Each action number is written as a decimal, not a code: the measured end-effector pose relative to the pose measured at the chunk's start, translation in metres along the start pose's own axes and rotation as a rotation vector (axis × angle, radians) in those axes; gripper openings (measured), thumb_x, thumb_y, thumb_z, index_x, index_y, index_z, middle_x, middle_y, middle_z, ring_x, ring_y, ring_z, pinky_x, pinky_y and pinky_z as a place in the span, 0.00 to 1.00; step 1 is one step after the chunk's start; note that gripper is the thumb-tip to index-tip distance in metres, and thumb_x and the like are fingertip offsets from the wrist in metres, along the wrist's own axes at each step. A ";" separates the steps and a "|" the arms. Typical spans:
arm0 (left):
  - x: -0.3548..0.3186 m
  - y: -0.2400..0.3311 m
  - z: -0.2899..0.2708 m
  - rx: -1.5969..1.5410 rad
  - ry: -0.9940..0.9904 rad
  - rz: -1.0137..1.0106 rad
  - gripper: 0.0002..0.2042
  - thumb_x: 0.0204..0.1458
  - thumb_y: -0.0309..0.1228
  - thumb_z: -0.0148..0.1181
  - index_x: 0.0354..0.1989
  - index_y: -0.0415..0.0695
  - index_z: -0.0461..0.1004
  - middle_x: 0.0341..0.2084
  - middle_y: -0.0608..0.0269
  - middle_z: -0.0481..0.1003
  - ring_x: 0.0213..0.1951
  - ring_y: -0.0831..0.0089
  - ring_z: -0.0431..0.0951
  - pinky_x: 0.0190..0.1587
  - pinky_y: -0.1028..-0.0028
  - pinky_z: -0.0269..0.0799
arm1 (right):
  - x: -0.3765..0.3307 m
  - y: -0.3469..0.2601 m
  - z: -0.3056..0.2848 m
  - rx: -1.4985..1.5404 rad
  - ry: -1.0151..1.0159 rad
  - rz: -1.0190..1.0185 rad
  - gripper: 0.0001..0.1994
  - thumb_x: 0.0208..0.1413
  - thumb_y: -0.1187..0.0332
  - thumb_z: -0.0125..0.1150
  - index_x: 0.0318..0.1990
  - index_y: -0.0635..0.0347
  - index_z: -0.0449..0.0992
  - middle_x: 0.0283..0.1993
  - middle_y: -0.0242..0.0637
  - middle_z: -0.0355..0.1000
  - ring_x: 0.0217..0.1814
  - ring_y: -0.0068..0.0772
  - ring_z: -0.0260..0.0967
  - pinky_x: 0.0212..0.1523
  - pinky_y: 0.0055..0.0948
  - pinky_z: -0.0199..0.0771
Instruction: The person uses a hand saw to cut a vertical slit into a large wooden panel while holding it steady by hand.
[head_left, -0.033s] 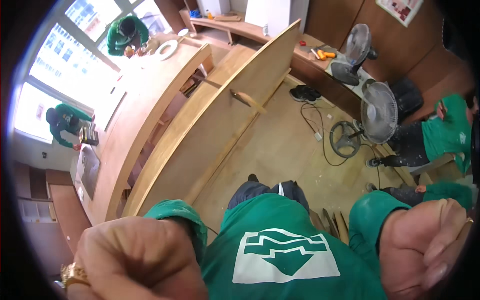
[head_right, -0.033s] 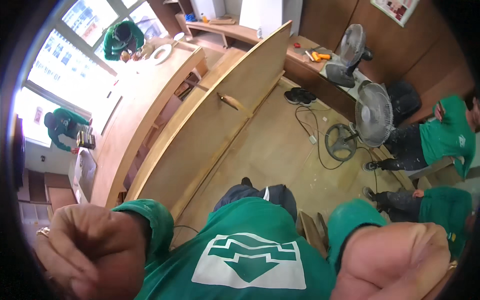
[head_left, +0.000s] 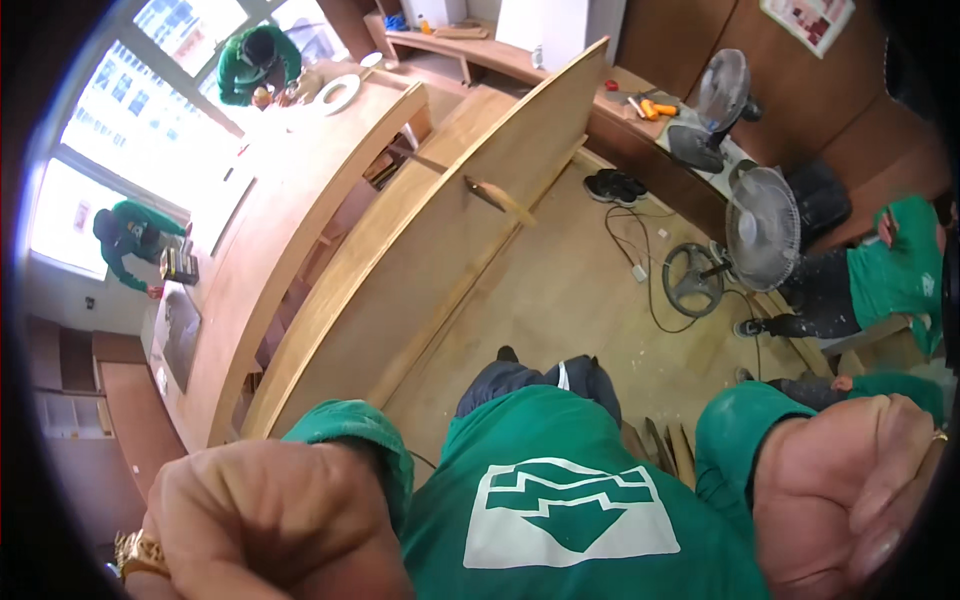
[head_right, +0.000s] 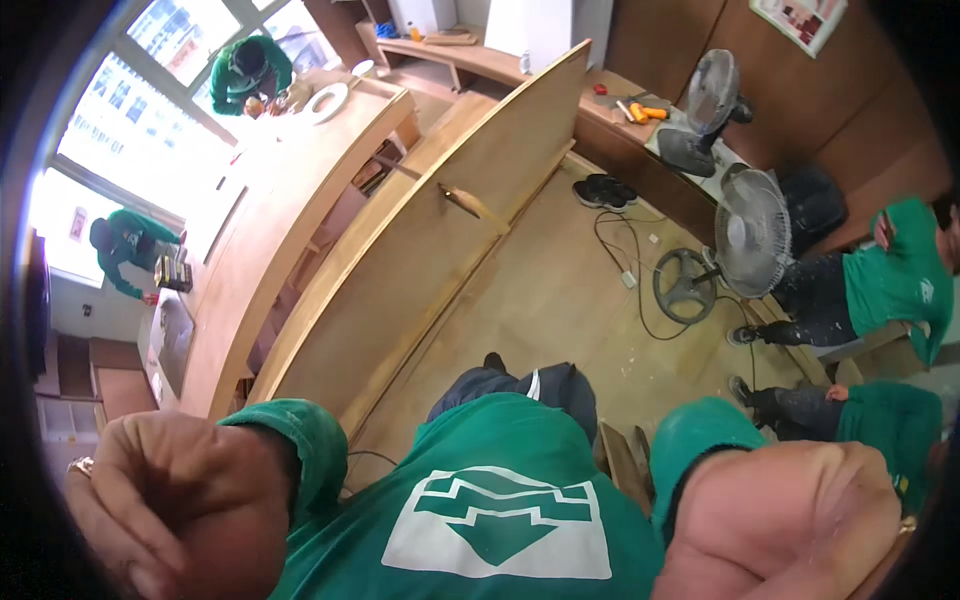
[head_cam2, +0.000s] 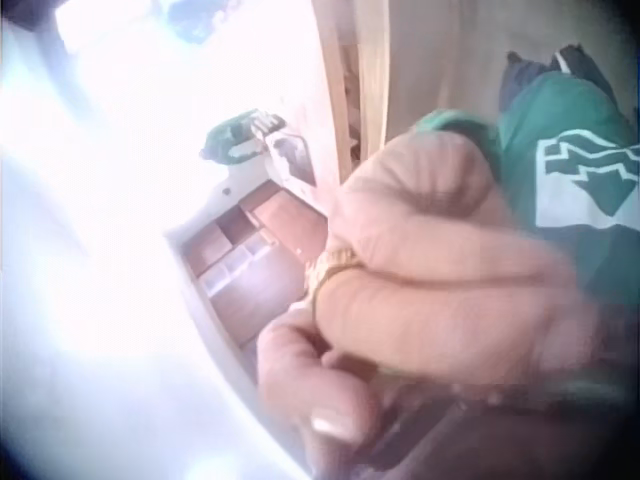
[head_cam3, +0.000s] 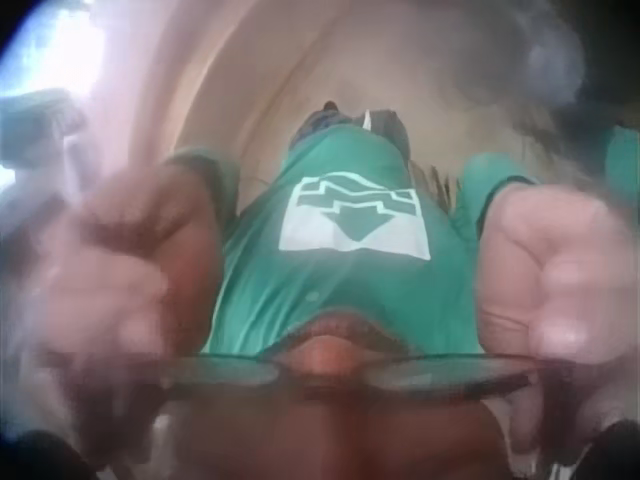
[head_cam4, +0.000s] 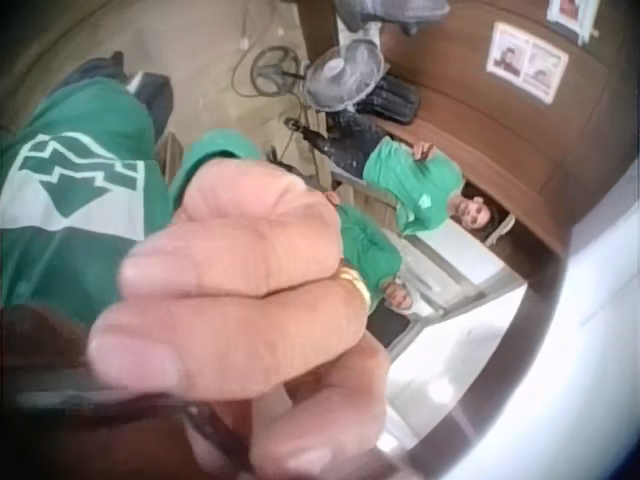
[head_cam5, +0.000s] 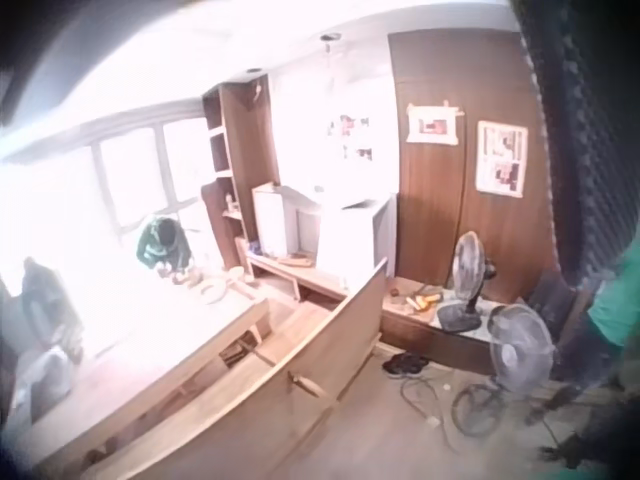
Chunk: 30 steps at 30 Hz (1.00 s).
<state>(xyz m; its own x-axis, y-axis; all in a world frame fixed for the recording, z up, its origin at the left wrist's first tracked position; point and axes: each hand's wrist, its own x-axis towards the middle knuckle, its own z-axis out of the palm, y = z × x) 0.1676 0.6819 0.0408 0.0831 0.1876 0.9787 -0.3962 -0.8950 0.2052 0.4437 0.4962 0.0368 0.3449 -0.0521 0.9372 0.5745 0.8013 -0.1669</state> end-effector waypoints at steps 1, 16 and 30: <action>-0.003 -0.006 0.004 0.021 0.001 -0.021 0.18 0.63 0.31 0.79 0.58 0.41 0.84 0.47 0.59 0.82 0.40 0.71 0.85 0.45 0.71 0.81 | -0.006 0.019 0.007 0.007 -0.014 0.017 0.13 0.63 0.58 0.75 0.32 0.45 0.75 0.32 0.20 0.73 0.42 0.24 0.73 0.44 0.28 0.69; -0.111 -0.193 0.074 0.706 0.099 -0.952 0.23 0.65 0.25 0.75 0.68 0.38 0.81 0.63 0.47 0.84 0.62 0.59 0.86 0.67 0.58 0.83 | -0.110 0.289 0.006 -0.087 -0.516 0.913 0.19 0.73 0.69 0.72 0.65 0.71 0.82 0.52 0.42 0.86 0.59 0.33 0.84 0.62 0.35 0.84; -0.355 -0.521 0.001 1.167 -0.880 -1.414 0.34 0.72 0.69 0.57 0.61 0.49 0.86 0.54 0.43 0.89 0.58 0.40 0.88 0.59 0.43 0.83 | -0.446 0.481 0.068 -0.330 -1.220 1.492 0.40 0.78 0.45 0.64 0.85 0.63 0.63 0.57 0.73 0.83 0.61 0.79 0.81 0.64 0.65 0.78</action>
<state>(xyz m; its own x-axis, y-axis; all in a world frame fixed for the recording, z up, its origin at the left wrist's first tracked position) 0.3454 1.0808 -0.4138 0.2177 0.9607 -0.1721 0.9589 -0.1777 0.2213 0.5154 0.9453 -0.4399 0.0761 0.9396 -0.3337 0.5001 -0.3255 -0.8025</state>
